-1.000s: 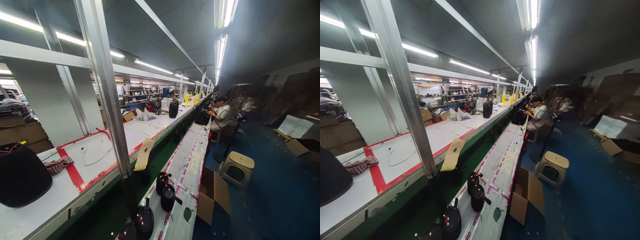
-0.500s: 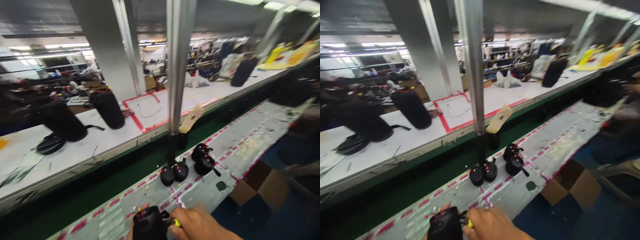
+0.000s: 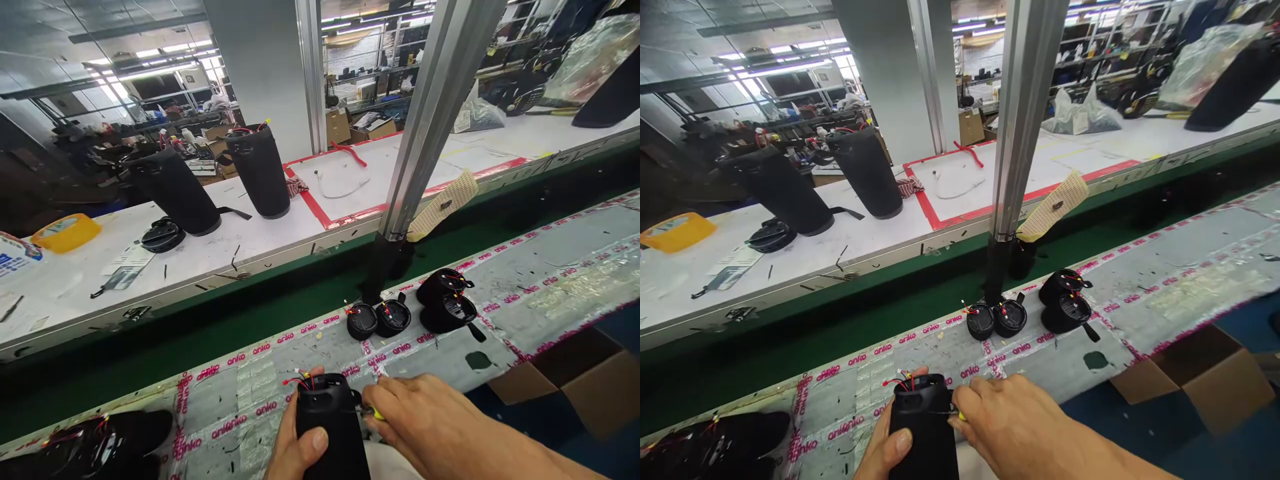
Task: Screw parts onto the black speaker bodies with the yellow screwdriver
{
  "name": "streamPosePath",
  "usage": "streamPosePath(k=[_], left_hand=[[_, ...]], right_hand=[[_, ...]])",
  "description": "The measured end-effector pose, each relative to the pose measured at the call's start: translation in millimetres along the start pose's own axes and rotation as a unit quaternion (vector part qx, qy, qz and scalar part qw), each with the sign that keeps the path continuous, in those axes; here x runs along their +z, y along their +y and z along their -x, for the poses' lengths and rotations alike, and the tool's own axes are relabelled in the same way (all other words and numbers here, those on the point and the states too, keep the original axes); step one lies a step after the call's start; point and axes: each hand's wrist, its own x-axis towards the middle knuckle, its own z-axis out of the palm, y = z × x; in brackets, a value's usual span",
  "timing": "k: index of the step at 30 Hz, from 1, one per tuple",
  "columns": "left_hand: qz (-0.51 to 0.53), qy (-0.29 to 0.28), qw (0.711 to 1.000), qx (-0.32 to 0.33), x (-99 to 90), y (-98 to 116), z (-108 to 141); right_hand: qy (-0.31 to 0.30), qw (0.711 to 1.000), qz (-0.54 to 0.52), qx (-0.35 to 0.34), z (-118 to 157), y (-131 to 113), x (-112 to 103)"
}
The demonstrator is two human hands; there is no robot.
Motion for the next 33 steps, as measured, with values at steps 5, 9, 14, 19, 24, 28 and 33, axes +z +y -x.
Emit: streamPosePath(k=[5,9,14,19,24,28,33], left_hand=[[-0.039,-0.018,0.999,0.003,4.5,5,-2],[-0.048,-0.005,0.999,-0.013,7.9,9,0],[-0.045,0.01,0.999,-0.012,8.2,8,-1],[-0.086,0.005,0.996,-0.002,5.8,8,-3],[-0.139,0.011,0.99,0.011,7.7,11,-2],[-0.145,0.01,0.989,0.019,9.6,11,-1],[-0.175,0.011,0.984,0.028,9.4,12,-3]], right_hand=[[-0.019,0.998,0.049,-0.022,-3,2,2],[-0.046,0.996,0.069,-0.034,-2,2,3],[-0.066,0.993,0.081,-0.048,-4,4,2],[-0.094,0.988,0.112,-0.056,-7,5,-5],[-0.089,0.984,0.12,-0.1,-10,7,-16],[-0.102,0.978,0.134,-0.124,-11,7,-18],[-0.109,0.976,0.133,-0.132,-12,7,-17]])
